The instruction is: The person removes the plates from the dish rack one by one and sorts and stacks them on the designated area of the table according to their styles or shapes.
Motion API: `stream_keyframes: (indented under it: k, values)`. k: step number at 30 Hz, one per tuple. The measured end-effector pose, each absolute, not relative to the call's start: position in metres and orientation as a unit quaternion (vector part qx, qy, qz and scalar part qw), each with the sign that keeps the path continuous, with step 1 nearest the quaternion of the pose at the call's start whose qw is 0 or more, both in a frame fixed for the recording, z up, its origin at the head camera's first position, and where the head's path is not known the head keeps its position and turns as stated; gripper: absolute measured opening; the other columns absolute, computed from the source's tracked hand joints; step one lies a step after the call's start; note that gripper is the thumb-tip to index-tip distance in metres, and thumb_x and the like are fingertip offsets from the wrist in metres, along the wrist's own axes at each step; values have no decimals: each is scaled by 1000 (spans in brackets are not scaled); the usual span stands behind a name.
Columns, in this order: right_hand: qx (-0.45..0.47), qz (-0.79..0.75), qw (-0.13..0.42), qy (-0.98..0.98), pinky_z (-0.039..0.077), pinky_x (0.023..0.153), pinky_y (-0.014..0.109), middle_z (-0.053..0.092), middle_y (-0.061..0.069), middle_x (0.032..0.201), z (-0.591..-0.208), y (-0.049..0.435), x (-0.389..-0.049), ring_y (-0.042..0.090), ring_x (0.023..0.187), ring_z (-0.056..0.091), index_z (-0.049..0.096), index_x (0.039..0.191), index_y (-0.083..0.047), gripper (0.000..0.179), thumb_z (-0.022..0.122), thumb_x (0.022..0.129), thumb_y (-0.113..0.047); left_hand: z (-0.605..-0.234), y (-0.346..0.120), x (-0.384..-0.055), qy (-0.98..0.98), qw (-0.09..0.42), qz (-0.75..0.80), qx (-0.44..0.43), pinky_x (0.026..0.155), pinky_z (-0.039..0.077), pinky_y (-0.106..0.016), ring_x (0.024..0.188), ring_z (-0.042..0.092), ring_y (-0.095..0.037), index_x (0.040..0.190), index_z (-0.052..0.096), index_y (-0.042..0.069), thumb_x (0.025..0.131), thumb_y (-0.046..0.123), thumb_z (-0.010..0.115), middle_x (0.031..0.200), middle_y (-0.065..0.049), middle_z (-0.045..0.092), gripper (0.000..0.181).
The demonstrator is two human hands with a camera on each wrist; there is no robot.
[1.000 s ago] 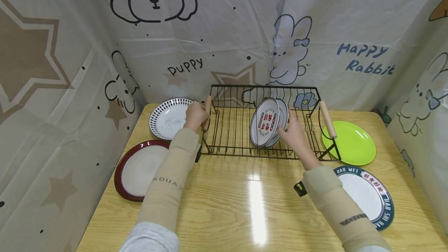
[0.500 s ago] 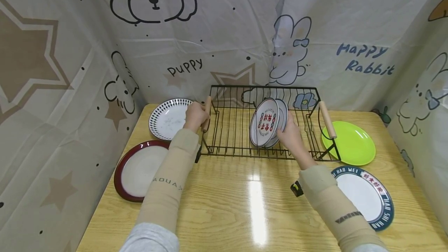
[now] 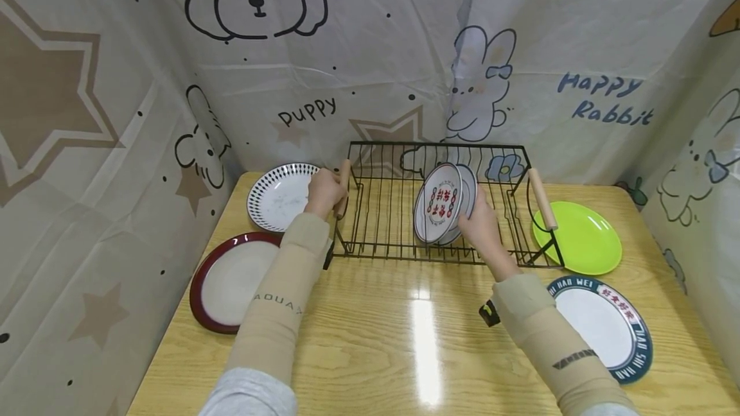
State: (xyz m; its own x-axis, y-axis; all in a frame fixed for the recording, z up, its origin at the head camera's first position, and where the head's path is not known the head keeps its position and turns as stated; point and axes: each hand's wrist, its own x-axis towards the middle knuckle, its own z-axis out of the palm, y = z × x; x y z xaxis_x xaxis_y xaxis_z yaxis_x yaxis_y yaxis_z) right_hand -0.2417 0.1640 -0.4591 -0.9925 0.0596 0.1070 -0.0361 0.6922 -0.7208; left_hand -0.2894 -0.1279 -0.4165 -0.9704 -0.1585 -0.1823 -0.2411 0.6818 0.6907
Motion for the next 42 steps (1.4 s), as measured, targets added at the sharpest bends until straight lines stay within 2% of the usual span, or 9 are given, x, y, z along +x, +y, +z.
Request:
stream_keyframes:
  k: [6,12,15,23,28,31,36,42]
  values:
    - [-10,387,70,-919,54,66,46,54,34,113,-457,162,-240,46,91,60,22,142,-3,68,49,80,6,-416,-128,-288,918,53,379,-106,56,52,-34,67,62,-25,91,70,-2,86,7,59,102,-18,64,14]
    - [-6,397,80,-914,54,66,44,57,32,109,-454,162,-241,44,90,61,24,142,-3,72,50,76,9,-416,-128,-289,921,51,373,-102,57,50,-34,66,61,-27,86,69,-3,87,7,60,90,-18,66,14]
    - [-5,398,82,-914,55,61,42,58,32,107,-451,163,-240,43,87,61,24,142,-3,73,49,75,10,-416,-128,-290,924,50,366,-99,61,50,-36,69,61,-27,85,69,-3,86,7,60,87,-17,66,14]
    - [-11,398,74,-914,52,48,33,55,33,112,-445,166,-239,41,78,62,25,142,-4,73,48,74,10,-417,-128,-292,926,53,361,-101,67,52,-39,77,62,-28,91,68,-1,85,8,62,96,-18,64,12]
    - [-10,407,78,-910,53,49,33,50,31,122,-440,168,-238,41,81,62,25,143,-5,76,47,72,12,-417,-128,-292,925,54,362,-101,68,53,-39,76,62,-28,93,69,-1,85,8,62,97,-17,65,13]
    - [-4,397,88,-914,52,48,32,52,31,119,-436,170,-237,39,75,62,28,141,-5,74,47,71,12,-416,-128,-291,924,53,365,-100,68,53,-39,75,63,-28,93,69,-1,85,8,62,96,-17,65,14]
    - [8,373,106,-922,42,40,29,59,33,105,-427,174,-236,31,55,56,30,140,-2,71,47,72,11,-416,-128,-291,925,48,365,-97,62,52,-37,68,62,-27,88,70,-1,86,8,61,88,-17,66,13]
    - [25,376,116,-919,39,38,27,58,34,104,-419,182,-234,30,56,55,29,140,-1,71,46,72,10,-415,-127,-291,924,48,366,-100,61,52,-37,68,62,-27,89,69,-1,86,7,61,90,-18,65,12]
